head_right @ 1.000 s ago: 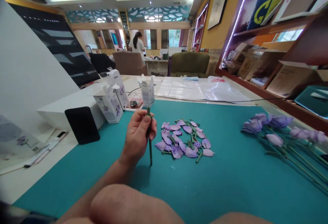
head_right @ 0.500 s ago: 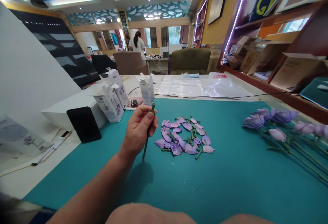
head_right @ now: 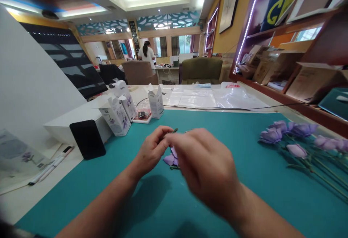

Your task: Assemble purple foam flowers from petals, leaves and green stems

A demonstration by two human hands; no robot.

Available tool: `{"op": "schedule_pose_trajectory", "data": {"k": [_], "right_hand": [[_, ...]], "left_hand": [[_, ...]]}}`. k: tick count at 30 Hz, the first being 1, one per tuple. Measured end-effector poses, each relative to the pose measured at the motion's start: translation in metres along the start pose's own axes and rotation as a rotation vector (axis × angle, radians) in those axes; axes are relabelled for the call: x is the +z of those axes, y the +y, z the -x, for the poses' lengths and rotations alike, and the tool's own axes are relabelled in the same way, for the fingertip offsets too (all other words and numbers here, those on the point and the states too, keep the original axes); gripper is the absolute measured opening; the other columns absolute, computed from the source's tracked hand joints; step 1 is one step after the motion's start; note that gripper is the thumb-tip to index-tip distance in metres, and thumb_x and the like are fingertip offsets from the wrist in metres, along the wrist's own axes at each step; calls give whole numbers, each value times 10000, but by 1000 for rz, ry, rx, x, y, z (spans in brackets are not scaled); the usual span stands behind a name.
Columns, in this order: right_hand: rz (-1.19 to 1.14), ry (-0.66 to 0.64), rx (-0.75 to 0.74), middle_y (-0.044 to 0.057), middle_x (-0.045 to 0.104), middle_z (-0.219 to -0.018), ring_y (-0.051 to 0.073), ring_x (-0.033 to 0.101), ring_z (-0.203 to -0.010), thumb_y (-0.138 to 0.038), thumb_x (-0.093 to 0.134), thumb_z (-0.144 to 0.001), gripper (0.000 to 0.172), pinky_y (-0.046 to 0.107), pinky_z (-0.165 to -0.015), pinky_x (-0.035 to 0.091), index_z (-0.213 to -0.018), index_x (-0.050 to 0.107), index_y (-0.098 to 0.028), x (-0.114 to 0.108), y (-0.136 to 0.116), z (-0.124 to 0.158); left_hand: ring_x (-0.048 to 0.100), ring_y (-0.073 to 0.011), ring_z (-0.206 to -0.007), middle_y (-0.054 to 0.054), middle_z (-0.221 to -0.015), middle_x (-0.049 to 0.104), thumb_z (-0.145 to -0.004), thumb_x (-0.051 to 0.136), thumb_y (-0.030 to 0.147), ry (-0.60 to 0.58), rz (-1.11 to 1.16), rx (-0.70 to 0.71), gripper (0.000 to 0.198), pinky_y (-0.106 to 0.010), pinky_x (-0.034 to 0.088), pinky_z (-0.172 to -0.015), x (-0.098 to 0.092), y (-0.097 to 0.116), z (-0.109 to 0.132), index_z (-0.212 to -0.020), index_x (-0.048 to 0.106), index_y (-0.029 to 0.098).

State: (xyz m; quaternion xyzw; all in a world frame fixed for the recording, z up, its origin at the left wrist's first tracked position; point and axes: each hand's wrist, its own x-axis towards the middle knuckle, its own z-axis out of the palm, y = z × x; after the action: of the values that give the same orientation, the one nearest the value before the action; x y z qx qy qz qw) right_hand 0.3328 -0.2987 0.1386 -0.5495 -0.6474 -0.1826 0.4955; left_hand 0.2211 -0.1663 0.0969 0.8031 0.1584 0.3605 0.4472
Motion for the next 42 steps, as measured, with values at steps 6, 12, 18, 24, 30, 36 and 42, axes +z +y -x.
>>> {"op": "schedule_pose_trajectory", "data": {"k": [6,12,18,24,30,36,42], "right_hand": [[-156,-211,336,21,692,-727,149,611,-632,-312,605,-824,143,256,-553,465,-860,665,-187,23,55,-2],[-233,-233,317,7,682,-679,137,596,-633,-243,577,-833,144,251,-566,438,-712,631,-188,33,50,-3],[-381,-222,358,1,664,-674,125,595,-627,-289,593,-827,130,248,-581,461,-770,646,-184,25,49,-15],[-275,-90,637,45,679,-732,124,604,-614,-413,482,-874,321,252,-582,491,-958,634,-144,13,130,-22],[241,-460,792,81,711,-774,177,649,-720,-232,519,-829,207,265,-667,482,-860,696,-129,30,216,-7],[429,-704,753,77,665,-1054,207,611,-971,-257,570,-865,177,352,-848,479,-986,665,-170,58,241,-1],[554,-857,731,78,577,-1186,203,591,-996,-323,544,-895,299,397,-828,507,-1160,566,-187,74,245,-1]], "left_hand": [[571,-157,-716,-26,-789,651,-887,475,294,-24,-217,59,198,-253,407,-662,2,-8,0,-949,636,197],[597,-168,-750,-38,-824,686,-894,477,270,-13,-251,152,207,-257,409,-689,7,-10,2,-959,667,219],[558,-140,-651,-14,-720,651,-874,509,260,36,-138,111,187,-232,401,-632,6,9,-4,-882,687,206],[460,-112,-538,9,-582,524,-857,539,350,92,52,-19,223,-215,350,-494,-4,26,-9,-801,668,176],[364,-66,-439,30,-547,488,-835,566,440,190,483,-30,264,-187,261,-400,-5,30,-5,-816,644,188],[363,-44,-408,41,-555,496,-819,595,417,289,692,-73,235,-177,265,-406,-1,23,-9,-811,615,183],[377,-36,-419,39,-578,502,-804,614,411,241,737,-155,249,-176,275,-416,3,10,-9,-810,610,162]]}}
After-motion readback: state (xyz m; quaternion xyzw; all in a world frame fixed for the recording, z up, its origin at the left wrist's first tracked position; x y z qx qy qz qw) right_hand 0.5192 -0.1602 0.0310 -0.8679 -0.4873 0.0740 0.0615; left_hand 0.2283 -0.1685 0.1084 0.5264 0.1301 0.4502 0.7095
